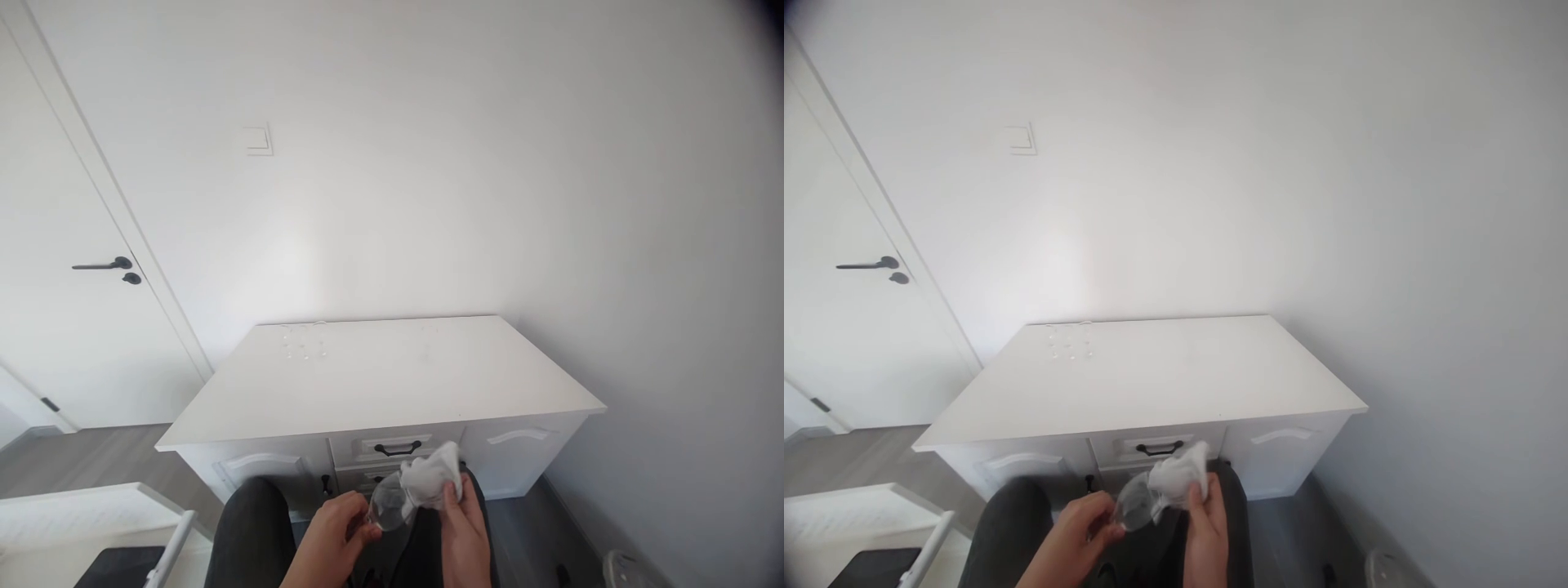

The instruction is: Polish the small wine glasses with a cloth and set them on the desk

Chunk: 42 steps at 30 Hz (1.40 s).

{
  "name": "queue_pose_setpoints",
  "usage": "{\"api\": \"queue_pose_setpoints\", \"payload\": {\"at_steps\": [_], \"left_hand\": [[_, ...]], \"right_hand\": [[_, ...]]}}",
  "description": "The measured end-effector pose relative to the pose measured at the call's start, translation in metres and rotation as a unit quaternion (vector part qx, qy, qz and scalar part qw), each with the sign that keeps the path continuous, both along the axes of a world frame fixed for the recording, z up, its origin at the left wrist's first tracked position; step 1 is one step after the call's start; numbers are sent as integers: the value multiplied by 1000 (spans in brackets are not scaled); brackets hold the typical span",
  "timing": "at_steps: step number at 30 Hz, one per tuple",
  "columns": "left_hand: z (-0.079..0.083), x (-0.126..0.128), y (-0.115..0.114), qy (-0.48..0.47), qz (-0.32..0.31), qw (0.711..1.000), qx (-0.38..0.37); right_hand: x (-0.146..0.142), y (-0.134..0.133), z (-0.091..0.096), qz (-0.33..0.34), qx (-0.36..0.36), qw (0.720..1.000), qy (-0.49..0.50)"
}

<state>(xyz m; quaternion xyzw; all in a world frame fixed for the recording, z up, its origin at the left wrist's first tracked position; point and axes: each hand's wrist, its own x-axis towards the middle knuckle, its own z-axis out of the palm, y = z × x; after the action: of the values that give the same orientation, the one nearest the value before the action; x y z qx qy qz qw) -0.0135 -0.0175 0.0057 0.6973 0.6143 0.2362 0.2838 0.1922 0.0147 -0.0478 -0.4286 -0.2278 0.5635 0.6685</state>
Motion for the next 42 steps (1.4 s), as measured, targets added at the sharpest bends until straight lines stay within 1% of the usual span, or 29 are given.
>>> {"api": "queue_pose_setpoints", "payload": {"at_steps": [1, 2, 3, 5, 7, 9, 12, 15, 17, 19, 21, 24, 26, 27, 30, 31, 33, 35, 37, 40, 42], "left_hand": [[-3, -3, -1, -4, 7, 1000, 7], [-4, -7, -1, -6, 14, 1000, 16], [-6, -11, -3, -7, 20, 999, 27], [-8, -19, -5, 1, 29, 998, 57], [-12, -29, -8, 17, 38, 994, 104], [-16, -41, -11, 37, 25, 986, 164], [-18, -60, -16, 88, -25, 961, 260], [-13, -74, -22, 149, -65, 933, 321], [-10, -78, -26, 170, -87, 919, 345], [-10, -79, -30, 180, -105, 906, 369], [-13, -78, -33, 184, -121, 898, 382], [-19, -76, -37, 191, -124, 905, 359], [-21, -75, -38, 174, -107, 923, 326], [-20, -74, -38, 150, -86, 936, 306], [-13, -73, -36, 46, -7, 973, 227], [-9, -73, -34, 21, 1, 980, 200], [-4, -72, -30, 16, -24, 988, 153], [-2, -70, -25, 51, -60, 989, 123], [-2, -66, -21, 83, -53, 989, 110], [-4, -55, -19, 74, 1, 991, 113], [-4, -45, -17, 56, 27, 991, 114]], "right_hand": [[1, 2, -3, -34, -24, 999, 17], [2, 2, -6, -42, -35, 998, 12], [2, 1, -8, -23, -32, 999, -9], [-2, -7, -11, 66, -3, 996, -62], [-9, -17, -10, 151, 28, 984, -95], [-18, -23, -5, 186, 50, 976, -98], [-34, -21, 10, 193, 65, 976, -73], [-49, -17, 26, 200, 75, 977, -16], [-56, -18, 34, 243, 70, 967, -7], [-59, -21, 40, 304, 61, 950, -38], [-59, -25, 43, 341, 58, 935, -73], [-59, -29, 43, 352, 61, 928, -102], [-62, -30, 40, 363, 59, 923, -115], [-64, -30, 37, 371, 58, 919, -119], [-70, -30, 20, 373, 52, 917, -130], [-71, -30, 13, 363, 42, 922, -128], [-70, -30, -5, 326, 5, 939, -112], [-62, -27, -23, 294, -43, 950, -93], [-49, -21, -36, 275, -75, 955, -80], [-22, -7, -43, 225, -65, 969, -79], [-4, 0, -40, 189, -24, 976, -107]]}}
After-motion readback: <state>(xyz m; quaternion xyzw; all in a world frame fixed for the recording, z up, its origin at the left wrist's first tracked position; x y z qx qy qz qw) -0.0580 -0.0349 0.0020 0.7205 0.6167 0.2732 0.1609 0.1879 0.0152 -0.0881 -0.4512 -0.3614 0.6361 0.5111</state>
